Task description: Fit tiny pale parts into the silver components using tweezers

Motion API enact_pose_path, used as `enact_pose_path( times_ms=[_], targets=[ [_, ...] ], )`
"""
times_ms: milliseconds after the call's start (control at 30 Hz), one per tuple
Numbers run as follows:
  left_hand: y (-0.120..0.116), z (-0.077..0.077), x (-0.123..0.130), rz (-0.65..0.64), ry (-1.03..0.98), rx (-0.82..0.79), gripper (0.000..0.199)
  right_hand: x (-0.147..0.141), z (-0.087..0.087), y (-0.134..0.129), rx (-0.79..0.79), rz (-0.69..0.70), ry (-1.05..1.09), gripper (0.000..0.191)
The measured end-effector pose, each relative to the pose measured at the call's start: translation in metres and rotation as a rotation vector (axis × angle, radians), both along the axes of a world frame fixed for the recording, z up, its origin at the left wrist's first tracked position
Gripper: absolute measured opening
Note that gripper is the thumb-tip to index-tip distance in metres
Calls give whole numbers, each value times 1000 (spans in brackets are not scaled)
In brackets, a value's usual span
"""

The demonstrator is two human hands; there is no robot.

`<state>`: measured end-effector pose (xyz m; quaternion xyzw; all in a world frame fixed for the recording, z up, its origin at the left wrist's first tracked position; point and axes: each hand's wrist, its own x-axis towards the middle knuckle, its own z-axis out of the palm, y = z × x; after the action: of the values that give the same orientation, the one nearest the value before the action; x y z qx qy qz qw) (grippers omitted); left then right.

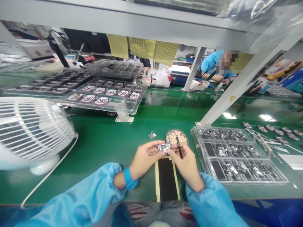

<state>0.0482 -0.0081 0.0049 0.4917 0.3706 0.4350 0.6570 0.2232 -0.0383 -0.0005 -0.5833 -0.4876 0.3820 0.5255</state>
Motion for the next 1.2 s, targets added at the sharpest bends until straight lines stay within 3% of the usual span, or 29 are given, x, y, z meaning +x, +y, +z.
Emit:
enact_pose_path(
  times_ms=[367, 767, 933, 1200],
  targets=[
    [-1, -1, -2, -42, -59, 2, 44, 3, 0, 0, -17, 164, 139, 36],
    [0, 11, -4, -41, 7, 24, 36, -1, 7, -2, -21, 131, 192, 35],
    [-1, 8, -3, -92, -75, -21, 49, 1, 4, -2, -10, 132, 179, 33],
    [-2, 1, -3, -80, -57, -2, 45, 2, 8, -4, -2, 139, 159, 33]
  ],
)
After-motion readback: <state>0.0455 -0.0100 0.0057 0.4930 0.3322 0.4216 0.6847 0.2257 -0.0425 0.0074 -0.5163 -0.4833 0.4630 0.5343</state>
